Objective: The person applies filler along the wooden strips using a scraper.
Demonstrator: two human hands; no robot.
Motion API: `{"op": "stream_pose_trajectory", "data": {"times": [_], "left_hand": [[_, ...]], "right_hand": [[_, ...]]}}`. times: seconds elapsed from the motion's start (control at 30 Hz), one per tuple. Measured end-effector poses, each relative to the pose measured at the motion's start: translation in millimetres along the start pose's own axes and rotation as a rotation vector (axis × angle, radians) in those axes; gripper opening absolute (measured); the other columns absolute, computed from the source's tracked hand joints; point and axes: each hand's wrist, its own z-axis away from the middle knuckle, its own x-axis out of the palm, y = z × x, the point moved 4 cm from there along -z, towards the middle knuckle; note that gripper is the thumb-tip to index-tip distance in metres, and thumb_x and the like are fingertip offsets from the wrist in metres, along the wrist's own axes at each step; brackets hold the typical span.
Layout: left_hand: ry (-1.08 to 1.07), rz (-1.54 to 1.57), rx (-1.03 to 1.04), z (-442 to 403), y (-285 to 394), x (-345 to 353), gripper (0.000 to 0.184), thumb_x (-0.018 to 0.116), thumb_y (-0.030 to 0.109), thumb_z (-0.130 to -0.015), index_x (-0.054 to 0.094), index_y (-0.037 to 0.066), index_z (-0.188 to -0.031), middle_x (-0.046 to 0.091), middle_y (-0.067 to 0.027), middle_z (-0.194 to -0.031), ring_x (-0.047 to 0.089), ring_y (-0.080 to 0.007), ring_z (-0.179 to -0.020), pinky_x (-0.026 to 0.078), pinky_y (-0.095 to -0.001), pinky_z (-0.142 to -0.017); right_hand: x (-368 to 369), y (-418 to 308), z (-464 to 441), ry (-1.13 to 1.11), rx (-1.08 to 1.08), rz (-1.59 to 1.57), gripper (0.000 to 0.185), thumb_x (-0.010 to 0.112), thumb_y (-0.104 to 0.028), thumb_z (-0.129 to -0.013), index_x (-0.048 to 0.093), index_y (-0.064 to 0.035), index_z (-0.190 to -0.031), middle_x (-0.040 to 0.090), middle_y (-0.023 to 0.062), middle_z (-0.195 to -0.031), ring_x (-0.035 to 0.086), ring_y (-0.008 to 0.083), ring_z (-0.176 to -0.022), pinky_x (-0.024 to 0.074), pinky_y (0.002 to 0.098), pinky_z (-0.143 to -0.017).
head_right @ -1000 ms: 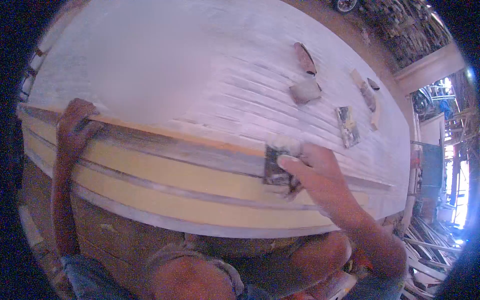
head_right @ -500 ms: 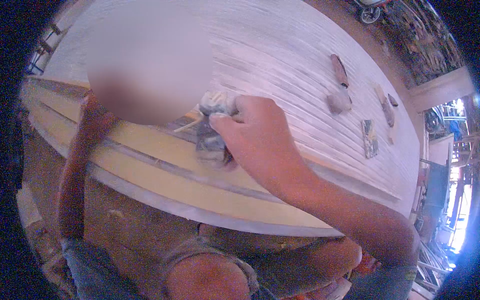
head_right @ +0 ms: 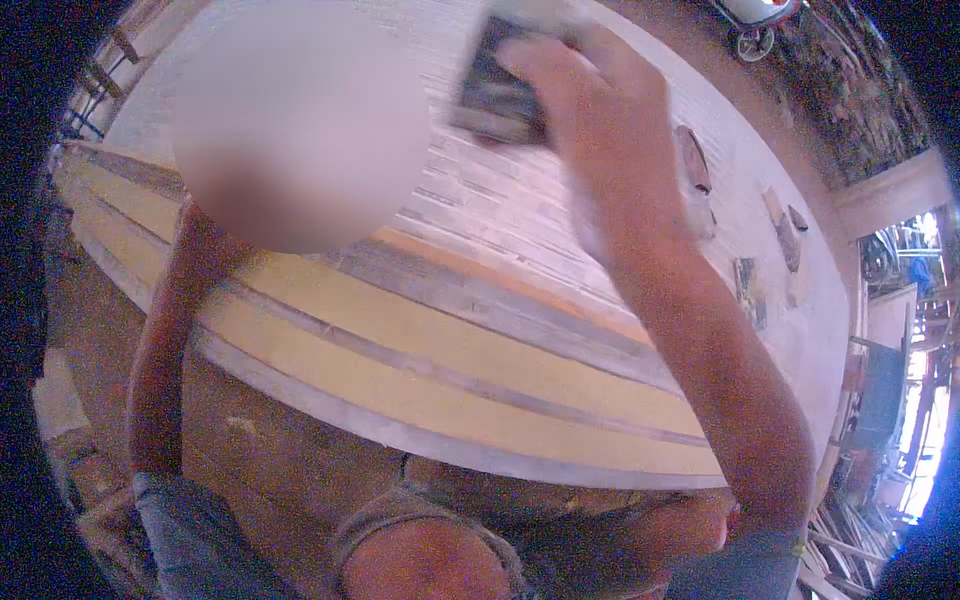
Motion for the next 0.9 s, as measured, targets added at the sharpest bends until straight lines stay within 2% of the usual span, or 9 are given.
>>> {"op": "stream_pose_trajectory", "data": {"times": [0.07,0.17,0.2,0.27,0.47,0.57,0.63,0.73,0.9], "left_hand": [[-0.016,0.004,-0.022,-1.6,-0.7,3.7,0.031,0.087,0.017,-0.072,0.075,0.002,-0.097,0.07,-0.0114,-0.092,0.067,-0.0295,-0.092,0.054,-0.0408,-0.085],[-0.023,0.001,-0.071,-3.8,2.1,2.8,0.032,0.087,0.022,-0.073,0.076,0.003,-0.096,0.07,-0.0114,-0.091,0.067,-0.0297,-0.091,0.054,-0.0403,-0.085],[-0.024,0.009,-0.061,-3.3,-0.8,4.5,0.031,0.087,0.022,-0.073,0.076,0.003,-0.096,0.07,-0.0112,-0.091,0.067,-0.0296,-0.092,0.054,-0.0402,-0.085],[-0.024,0.0,-0.06,-1.1,-2.9,3.2,0.031,0.087,0.022,-0.073,0.076,0.004,-0.096,0.071,-0.011,-0.09,0.067,-0.0294,-0.092,0.054,-0.0402,-0.085],[-0.036,-0.006,-0.018,-2.4,1.0,0.3,0.031,0.086,0.022,-0.074,0.076,0.004,-0.097,0.072,-0.0104,-0.091,0.067,-0.0295,-0.094,0.053,-0.0403,-0.088],[-0.026,-0.002,0.027,-1.8,2.9,-1.4,0.031,0.085,0.021,-0.074,0.076,0.004,-0.098,0.072,-0.0103,-0.092,0.067,-0.03,-0.095,0.053,-0.0401,-0.09],[-0.036,0.002,0.011,-1.6,4.0,-1.2,0.031,0.083,0.013,-0.069,0.076,0.006,-0.099,0.074,-0.0097,-0.101,0.068,-0.0313,-0.101,0.055,-0.0429,-0.092],[-0.035,-0.015,-0.008,-1.6,3.4,2.3,0.032,0.084,0.012,-0.068,0.076,0.006,-0.098,0.074,-0.0099,-0.101,0.068,-0.0318,-0.101,0.055,-0.0424,-0.093],[-0.023,-0.014,0.018,-0.6,1.2,1.9,0.032,0.087,0.019,-0.071,0.076,0.004,-0.097,0.072,-0.0104,-0.094,0.067,-0.0305,-0.096,0.053,-0.0406,-0.09]], "right_hand": [[-15.2,10.8,29.9,0.031,0.392,-0.384,0.029,0.052,-0.022,-0.104,0.064,0.0018,-0.115,0.073,0.0108,-0.1,0.073,0.017,-0.091,0.061,0.0338,-0.074],[-21.9,10.0,66.8,-0.142,0.473,-0.118,0.025,0.053,-0.016,-0.103,0.06,-0.0005,-0.121,0.074,0.0138,-0.103,0.074,0.0182,-0.09,0.0603,0.0355,-0.073],[-18.3,13.9,75.5,-0.143,0.468,-0.124,0.025,0.053,-0.016,-0.103,0.06,-0.0005,-0.121,0.074,0.0138,-0.103,0.074,0.0182,-0.09,0.0603,0.0355,-0.073],[0.1,1.8,84.4,-0.279,-0.133,0.256,0.037,0.061,-0.007,-0.091,0.061,-0.0085,-0.128,0.072,0.0136,-0.1,0.07,0.0317,-0.076,0.0564,0.0441,-0.066],[55.8,-12.4,67.4,-0.422,-0.38,0.451,0.053,0.065,-0.006,-0.081,0.061,-0.0125,-0.133,0.063,0.0122,-0.117,0.062,0.0325,-0.099,0.0479,0.0472,-0.088],[61.5,-21.7,66.6,-0.419,-0.262,0.368,0.06,0.064,0.004,-0.08,0.06,-0.0112,-0.139,0.062,0.0143,-0.124,0.059,0.0351,-0.109,0.0437,0.0457,-0.099],[63.2,-21.8,71.3,-0.427,-0.252,0.343,0.06,0.065,0.003,-0.081,0.061,-0.0112,-0.139,0.061,0.0147,-0.124,0.059,0.0358,-0.108,0.0452,0.0461,-0.097],[60.5,-20.9,75.8,-0.434,-0.199,0.332,0.058,0.066,0.0,-0.082,0.062,-0.0108,-0.139,0.061,0.0151,-0.123,0.059,0.0367,-0.107,0.0476,0.0465,-0.094],[47.6,-16.1,78.5,-0.496,-0.023,0.409,0.053,0.069,-0.002,-0.084,0.064,-0.0093,-0.136,0.061,0.016,-0.118,0.059,0.0378,-0.106,0.0497,0.0466,-0.092]]}}
